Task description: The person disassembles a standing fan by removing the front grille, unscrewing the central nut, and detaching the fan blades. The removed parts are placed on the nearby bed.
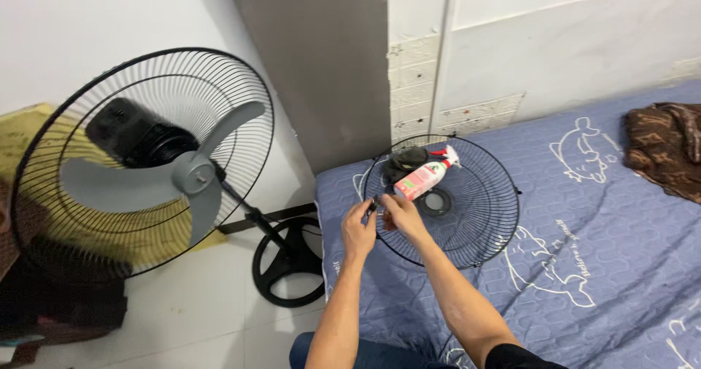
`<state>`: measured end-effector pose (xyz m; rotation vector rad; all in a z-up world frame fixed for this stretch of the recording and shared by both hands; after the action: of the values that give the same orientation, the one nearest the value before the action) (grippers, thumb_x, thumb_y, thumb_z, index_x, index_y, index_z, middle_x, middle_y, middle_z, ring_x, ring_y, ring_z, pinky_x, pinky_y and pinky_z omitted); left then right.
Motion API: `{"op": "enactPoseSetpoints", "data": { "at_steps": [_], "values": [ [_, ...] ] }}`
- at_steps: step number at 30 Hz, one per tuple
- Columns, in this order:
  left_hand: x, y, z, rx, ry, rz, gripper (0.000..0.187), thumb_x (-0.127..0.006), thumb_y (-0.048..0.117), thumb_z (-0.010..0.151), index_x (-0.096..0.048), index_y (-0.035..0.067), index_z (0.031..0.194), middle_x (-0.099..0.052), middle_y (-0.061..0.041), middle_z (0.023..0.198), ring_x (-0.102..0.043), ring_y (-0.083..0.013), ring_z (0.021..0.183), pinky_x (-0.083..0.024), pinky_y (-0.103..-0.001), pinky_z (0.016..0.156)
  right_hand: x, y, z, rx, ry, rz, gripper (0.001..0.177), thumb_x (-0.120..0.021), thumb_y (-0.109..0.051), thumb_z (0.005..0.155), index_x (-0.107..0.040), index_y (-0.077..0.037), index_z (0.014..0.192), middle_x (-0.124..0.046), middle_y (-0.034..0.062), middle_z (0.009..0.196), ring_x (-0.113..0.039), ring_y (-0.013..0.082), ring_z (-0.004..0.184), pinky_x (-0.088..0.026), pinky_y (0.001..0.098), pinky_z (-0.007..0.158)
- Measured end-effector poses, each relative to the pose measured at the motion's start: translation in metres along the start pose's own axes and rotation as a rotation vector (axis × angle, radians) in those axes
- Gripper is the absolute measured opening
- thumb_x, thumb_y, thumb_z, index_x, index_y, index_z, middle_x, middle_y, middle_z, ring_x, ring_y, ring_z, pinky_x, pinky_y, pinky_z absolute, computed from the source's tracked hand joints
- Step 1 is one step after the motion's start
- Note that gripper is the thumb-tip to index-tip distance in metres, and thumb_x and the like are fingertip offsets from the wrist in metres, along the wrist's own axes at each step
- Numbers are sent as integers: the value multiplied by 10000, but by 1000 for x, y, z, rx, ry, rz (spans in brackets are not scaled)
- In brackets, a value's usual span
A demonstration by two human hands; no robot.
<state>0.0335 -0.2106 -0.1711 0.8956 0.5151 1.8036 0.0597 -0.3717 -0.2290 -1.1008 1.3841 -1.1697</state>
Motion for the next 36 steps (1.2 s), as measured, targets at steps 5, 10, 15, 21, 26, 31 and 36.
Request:
{"op": "enactPoseSetpoints", "data": {
  "at_steps": [5, 10, 15, 21, 26, 31, 36],
  "values": [
    [-18, -10, -37, 36, 4, 119, 315, -752, 72, 838, -759, 64, 1153, -707, -145, 1070, -689, -323, 982, -549, -410, 860, 53, 26, -17, 149, 317, -437, 504, -749, -423, 863, -697, -1, 1134, -704, 44, 774, -691, 146, 631, -530, 263, 550],
    [-43, -11, -46, 238, -63, 70, 311, -746, 81, 843, -752, 83, 1155, -645, -106, 1075, -683, -261, 885, -564, -368, 817, 74, 39, 13, -111, 559, -98, 758, -814, -384, 808, -493, 12, 1369, -690, 89, 894, -669, 165, 696, -555, 315, 554],
    [-61, -2, -31, 88, 38, 48, 287, -783, 71, 812, -750, 38, 1095, -630, -148, 1094, -669, -292, 970, -549, -381, 871, 65, 45, 28, 10, 591, -27, 712, -788, -377, 870, -504, 17, 1391, -666, 105, 977, -637, 178, 794, -527, 320, 665],
    [-50, -24, -43, 47, 165, 171, 275, -784, 41, 789, -747, 29, 1061, -640, -208, 1276, -633, -389, 1185, -501, -428, 1017, 54, 52, 14, 166, 504, -100, 603, -794, -257, 850, -552, 6, 1335, -687, 63, 999, -657, 143, 898, -544, 294, 811],
    [-37, -67, -90, 239, 409, 194, 227, -759, 19, 779, -676, 20, 991, -673, -193, 1242, -649, -380, 1150, -518, -426, 997, 29, 39, -10, 296, 452, -214, 426, -808, -209, 841, -656, 0, 1179, -700, 67, 966, -645, 151, 839, -549, 303, 762],
    [-57, -87, -127, 250, 200, 259, 160, -768, 60, 780, -681, 37, 913, -707, -156, 1087, -666, -358, 1060, -532, -435, 944, -16, 21, -42, 391, 222, -244, 328, -776, -185, 851, -680, -14, 1115, -695, 87, 920, -684, 161, 818, -570, 308, 734],
    [-56, -84, -133, 341, 17, 197, 272, -778, 128, 797, -713, 31, 1043, -713, -144, 1098, -669, -361, 1030, -515, -455, 898, -46, 7, -44, 470, 73, -322, 290, -782, -165, 838, -698, -4, 1063, -677, 108, 921, -691, 189, 805, -581, 319, 703]
  ]
}}
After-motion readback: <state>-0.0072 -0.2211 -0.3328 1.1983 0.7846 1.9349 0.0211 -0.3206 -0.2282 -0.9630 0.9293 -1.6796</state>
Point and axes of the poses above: each hand's wrist, its own z-axis towards the middle knuckle, its own x-axis out of the back of the hand, y = z × x, the point moved 3 cm from there along z, towards the middle knuckle
